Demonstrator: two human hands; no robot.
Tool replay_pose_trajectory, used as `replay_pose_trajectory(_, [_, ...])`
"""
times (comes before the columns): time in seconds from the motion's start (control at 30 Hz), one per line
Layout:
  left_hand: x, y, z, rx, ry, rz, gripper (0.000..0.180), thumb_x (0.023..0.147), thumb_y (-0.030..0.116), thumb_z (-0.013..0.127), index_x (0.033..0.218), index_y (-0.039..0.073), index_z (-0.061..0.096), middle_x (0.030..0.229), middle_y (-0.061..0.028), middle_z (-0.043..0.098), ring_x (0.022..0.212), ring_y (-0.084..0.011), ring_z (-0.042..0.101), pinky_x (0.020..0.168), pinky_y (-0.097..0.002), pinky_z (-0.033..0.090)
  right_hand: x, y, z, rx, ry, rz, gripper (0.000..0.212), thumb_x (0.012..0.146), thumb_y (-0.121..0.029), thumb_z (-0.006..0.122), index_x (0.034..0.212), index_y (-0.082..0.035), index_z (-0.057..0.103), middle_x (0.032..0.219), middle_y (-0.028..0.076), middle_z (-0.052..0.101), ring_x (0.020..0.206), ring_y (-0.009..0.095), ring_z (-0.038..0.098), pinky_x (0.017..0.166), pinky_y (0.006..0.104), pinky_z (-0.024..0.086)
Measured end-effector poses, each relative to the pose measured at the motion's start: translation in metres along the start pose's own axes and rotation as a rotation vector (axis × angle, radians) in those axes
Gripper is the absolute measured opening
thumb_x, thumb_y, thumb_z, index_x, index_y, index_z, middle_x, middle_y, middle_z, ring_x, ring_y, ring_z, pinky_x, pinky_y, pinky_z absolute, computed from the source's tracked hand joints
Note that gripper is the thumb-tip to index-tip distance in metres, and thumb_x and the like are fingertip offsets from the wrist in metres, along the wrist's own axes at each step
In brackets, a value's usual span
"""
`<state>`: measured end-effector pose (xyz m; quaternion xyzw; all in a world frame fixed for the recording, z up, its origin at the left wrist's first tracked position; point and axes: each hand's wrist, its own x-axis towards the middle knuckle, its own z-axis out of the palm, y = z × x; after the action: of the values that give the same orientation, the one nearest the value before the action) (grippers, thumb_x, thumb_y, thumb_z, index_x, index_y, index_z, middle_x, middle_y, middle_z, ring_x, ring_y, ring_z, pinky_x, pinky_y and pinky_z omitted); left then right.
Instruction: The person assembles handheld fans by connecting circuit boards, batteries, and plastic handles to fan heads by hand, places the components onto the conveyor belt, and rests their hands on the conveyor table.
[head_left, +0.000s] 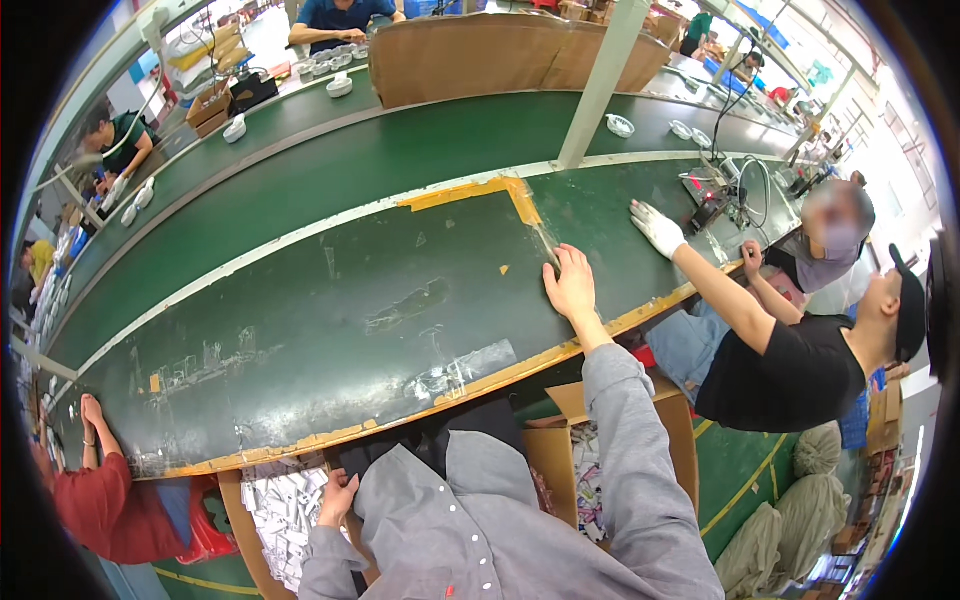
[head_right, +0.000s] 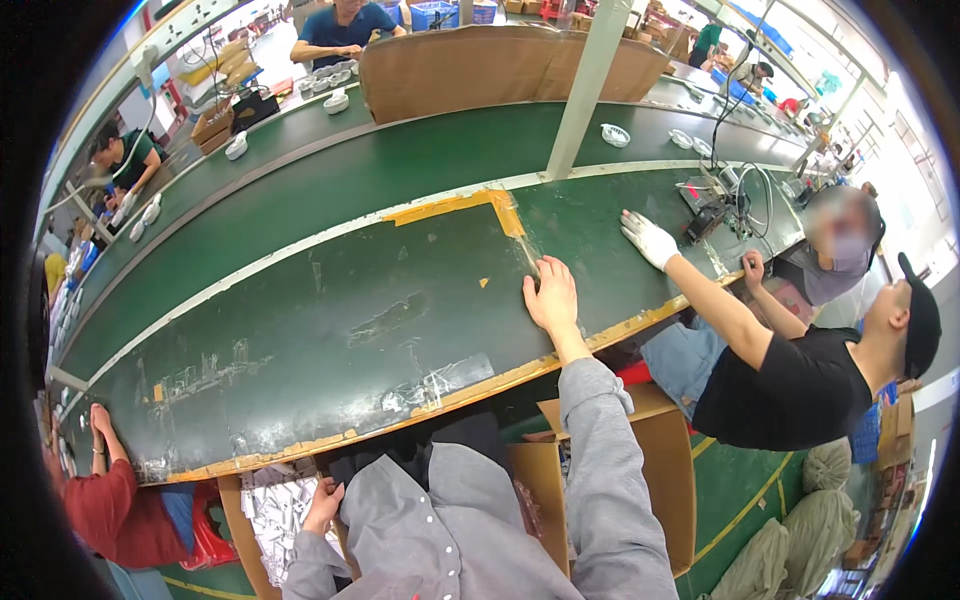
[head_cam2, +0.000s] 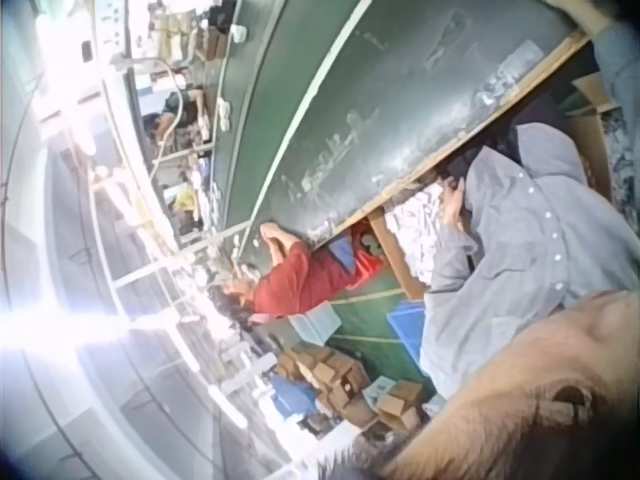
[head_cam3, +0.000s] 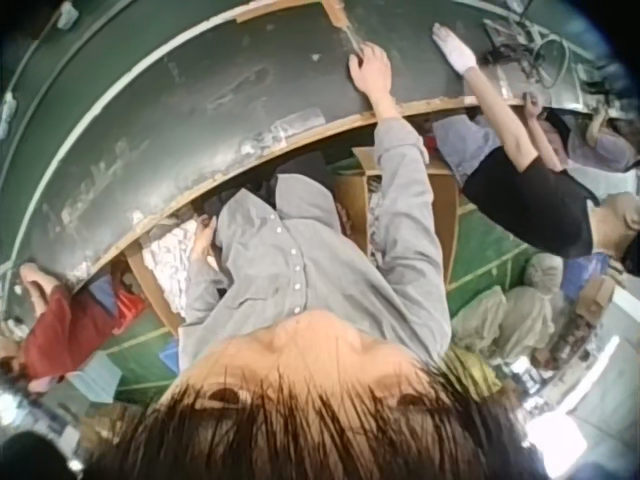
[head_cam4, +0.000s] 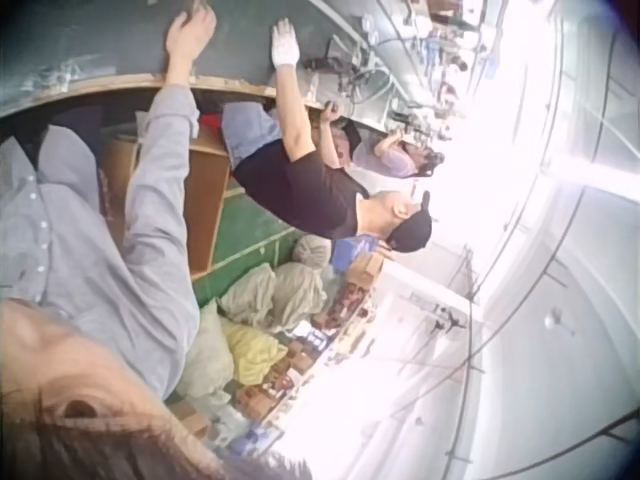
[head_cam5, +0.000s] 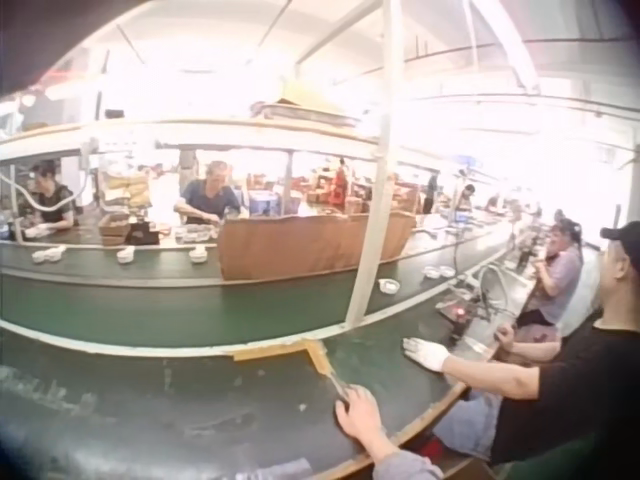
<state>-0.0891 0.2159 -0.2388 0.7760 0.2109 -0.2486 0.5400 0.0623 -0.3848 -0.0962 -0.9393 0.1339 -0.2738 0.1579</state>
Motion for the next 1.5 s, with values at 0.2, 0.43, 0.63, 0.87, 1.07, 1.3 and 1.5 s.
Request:
replay_pose_trajectory(0.2, [0.013,-0.002,-0.003,-0.208,-0.022,-0.064,0.023,0.09,0.023,0.073,0.093,0.004,0.061,0.078,0.0004,0.062,0.072,-0.0092,0.055,0.068,-0.0248,0.047,0.001,0.002,0.0,-0.008,0.009,-0.008,0.037,0.087,-0.023,0.061,0.117,-0.001,0.059,0.126,0.015,0.057,0.122,0.033,0.05,0.105,0.0424,0.04])
replay_pose_trajectory(0.43, [0.0,-0.006,-0.002,-0.378,0.139,0.107,0.02,0.09,0.018,0.073,0.081,0.008,0.059,0.072,0.0066,0.056,0.066,-0.0042,0.046,0.062,-0.0209,0.037,0.0,0.003,0.003,0.003,0.023,-0.028,0.037,0.086,-0.022,0.062,0.115,0.0,0.059,0.125,0.016,0.057,0.12,0.034,0.052,0.103,0.0431,0.041])
replay_pose_trajectory(0.63, [-0.011,-0.033,-0.016,-0.264,0.107,0.092,0.033,0.086,0.013,0.076,0.113,0.0,0.062,0.095,-0.004,0.066,0.085,-0.0114,0.06,0.077,-0.0255,0.049,0.004,-0.007,0.007,0.031,0.043,-0.083,0.036,0.086,-0.02,0.062,0.115,0.002,0.059,0.122,0.02,0.059,0.117,0.036,0.054,0.102,0.0441,0.042])
replay_pose_trajectory(0.87, [-0.012,0.02,-0.005,0.29,0.118,0.106,0.053,0.075,0.041,0.081,0.101,0.001,0.061,0.089,-0.01,0.065,0.083,-0.0225,0.062,0.076,-0.033,0.051,-0.002,0.013,0.006,-0.027,0.018,-0.095,0.036,0.089,-0.019,0.059,0.117,0.004,0.057,0.124,0.022,0.057,0.118,0.039,0.052,0.102,0.0448,0.042])
replay_pose_trajectory(1.07, [-0.032,0.027,-0.002,0.344,-0.017,0.01,0.094,0.066,0.052,0.084,0.129,-0.006,0.046,0.129,-0.0247,0.052,0.12,-0.0318,0.054,0.101,-0.0379,0.045,0.0,0.006,0.009,0.002,-0.041,-0.057,0.037,0.092,-0.021,0.056,0.12,0.004,0.056,0.131,0.019,0.054,0.123,0.036,0.048,0.105,0.0429,0.039])
replay_pose_trajectory(1.3, [-0.052,0.071,0.022,0.526,0.179,0.072,0.089,0.063,0.052,0.082,0.119,-0.008,0.048,0.127,-0.0297,0.05,0.118,-0.0418,0.053,0.099,-0.0451,0.046,-0.002,0.013,0.007,-0.028,0.004,-0.089,0.036,0.09,-0.019,0.059,0.118,0.005,0.057,0.127,0.021,0.057,0.12,0.038,0.05,0.103,0.0442,0.041])
replay_pose_trajectory(1.5, [-0.033,0.061,0.016,0.412,0.206,0.119,0.064,0.065,0.03,0.077,0.111,-0.008,0.053,0.106,-0.0284,0.063,0.099,-0.041,0.063,0.086,-0.043,0.052,0.0,0.011,0.01,-0.008,0.047,-0.093,0.035,0.086,-0.02,0.061,0.114,0.002,0.059,0.122,0.02,0.059,0.115,0.038,0.054,0.099,0.0447,0.044])
